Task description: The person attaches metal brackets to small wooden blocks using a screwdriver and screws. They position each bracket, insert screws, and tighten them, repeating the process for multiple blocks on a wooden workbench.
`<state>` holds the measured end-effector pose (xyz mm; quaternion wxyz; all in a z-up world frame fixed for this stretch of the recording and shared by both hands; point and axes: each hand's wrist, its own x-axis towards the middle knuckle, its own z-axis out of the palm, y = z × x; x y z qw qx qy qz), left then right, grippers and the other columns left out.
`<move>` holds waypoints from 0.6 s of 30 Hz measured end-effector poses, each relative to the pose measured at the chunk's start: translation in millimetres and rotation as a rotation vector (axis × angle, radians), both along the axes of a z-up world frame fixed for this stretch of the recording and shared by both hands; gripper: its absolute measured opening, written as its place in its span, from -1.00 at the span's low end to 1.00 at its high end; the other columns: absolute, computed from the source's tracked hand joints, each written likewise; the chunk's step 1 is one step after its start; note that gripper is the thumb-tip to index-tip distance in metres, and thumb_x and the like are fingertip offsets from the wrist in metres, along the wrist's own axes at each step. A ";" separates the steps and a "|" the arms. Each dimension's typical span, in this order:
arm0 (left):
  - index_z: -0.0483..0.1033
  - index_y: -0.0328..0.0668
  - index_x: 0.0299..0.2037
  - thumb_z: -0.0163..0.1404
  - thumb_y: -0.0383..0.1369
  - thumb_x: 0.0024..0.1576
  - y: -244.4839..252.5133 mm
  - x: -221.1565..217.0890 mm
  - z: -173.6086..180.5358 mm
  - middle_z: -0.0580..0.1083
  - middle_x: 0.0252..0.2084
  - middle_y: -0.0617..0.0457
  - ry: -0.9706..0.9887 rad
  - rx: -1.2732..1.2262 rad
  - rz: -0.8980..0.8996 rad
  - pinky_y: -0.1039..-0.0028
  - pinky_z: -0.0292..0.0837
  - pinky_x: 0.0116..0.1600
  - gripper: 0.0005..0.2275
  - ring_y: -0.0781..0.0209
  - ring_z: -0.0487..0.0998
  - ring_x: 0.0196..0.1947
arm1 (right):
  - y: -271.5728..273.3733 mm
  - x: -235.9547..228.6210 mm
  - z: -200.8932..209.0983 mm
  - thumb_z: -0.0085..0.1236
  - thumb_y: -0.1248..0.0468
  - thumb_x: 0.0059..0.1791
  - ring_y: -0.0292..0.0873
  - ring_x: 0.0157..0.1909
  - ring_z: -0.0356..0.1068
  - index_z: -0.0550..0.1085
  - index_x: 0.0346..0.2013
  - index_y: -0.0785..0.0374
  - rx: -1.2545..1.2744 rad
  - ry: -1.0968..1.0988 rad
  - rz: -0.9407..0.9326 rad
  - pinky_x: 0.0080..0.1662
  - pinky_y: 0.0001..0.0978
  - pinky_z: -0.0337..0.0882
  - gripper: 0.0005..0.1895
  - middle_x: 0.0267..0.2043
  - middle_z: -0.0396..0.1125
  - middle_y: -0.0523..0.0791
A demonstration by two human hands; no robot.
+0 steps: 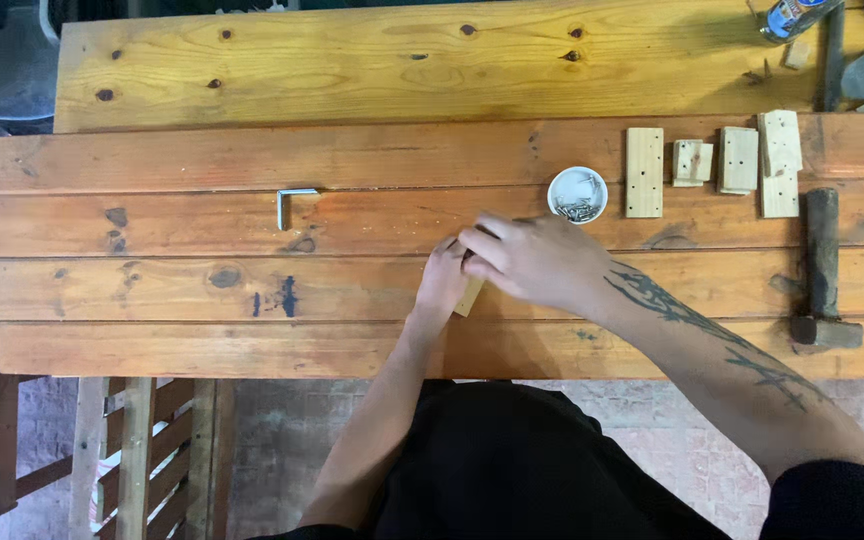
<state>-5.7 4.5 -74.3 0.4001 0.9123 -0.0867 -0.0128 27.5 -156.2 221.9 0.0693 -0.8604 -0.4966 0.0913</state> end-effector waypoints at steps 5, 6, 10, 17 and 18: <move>0.51 -0.32 -0.23 0.10 -0.50 0.09 1.8 0.6 -19.4 0.51 -0.28 -0.17 -0.027 -0.049 0.018 0.20 0.48 0.04 -0.91 -0.22 0.57 -0.16 | -5.9 3.1 -27.2 -0.02 0.30 0.03 0.11 -0.10 0.51 0.40 0.06 0.23 -0.002 -0.010 0.050 -0.17 -0.14 0.58 -0.70 0.05 0.32 0.05; 0.50 -0.31 -0.20 0.11 -0.48 0.10 2.0 -0.5 -25.1 0.51 -0.26 -0.16 -0.009 -0.085 0.034 0.19 0.47 0.06 -0.89 -0.22 0.57 -0.14 | -7.3 0.5 -26.5 0.02 0.28 -0.02 0.18 -0.08 0.51 0.38 0.03 0.23 0.054 0.016 0.015 -0.16 -0.04 0.58 -0.68 0.04 0.31 0.05; 0.54 -0.22 -0.18 0.06 -0.55 0.09 4.9 0.8 -38.3 0.50 -0.28 -0.12 -0.012 -0.121 0.036 0.24 0.48 0.04 -0.87 -0.16 0.56 -0.15 | -7.0 3.2 -11.6 -0.21 0.24 0.14 -0.04 -0.29 0.55 0.38 0.12 0.19 -0.065 0.065 -0.037 -0.24 -0.22 0.62 -0.70 0.07 0.37 0.11; 0.54 -0.25 -0.22 0.12 -0.49 0.10 4.4 0.1 -3.3 0.50 -0.32 -0.15 0.024 -0.212 0.054 0.16 0.49 -0.06 -0.91 -0.21 0.56 -0.22 | -14.2 -1.4 -15.4 -0.04 0.23 0.03 0.09 -0.15 0.55 0.42 0.02 0.14 0.020 0.011 -0.070 -0.26 -0.12 0.59 -0.73 -0.01 0.36 -0.03; 0.55 -0.24 -0.21 0.12 -0.49 0.10 4.9 -0.9 -4.1 0.50 -0.32 -0.14 0.040 -0.234 0.069 0.18 0.50 -0.07 -0.91 -0.19 0.57 -0.22 | -16.6 -2.1 -27.8 -0.02 0.26 0.04 0.08 -0.18 0.57 0.40 0.02 0.13 0.033 -0.080 -0.079 -0.28 -0.08 0.59 -0.74 0.01 0.38 -0.04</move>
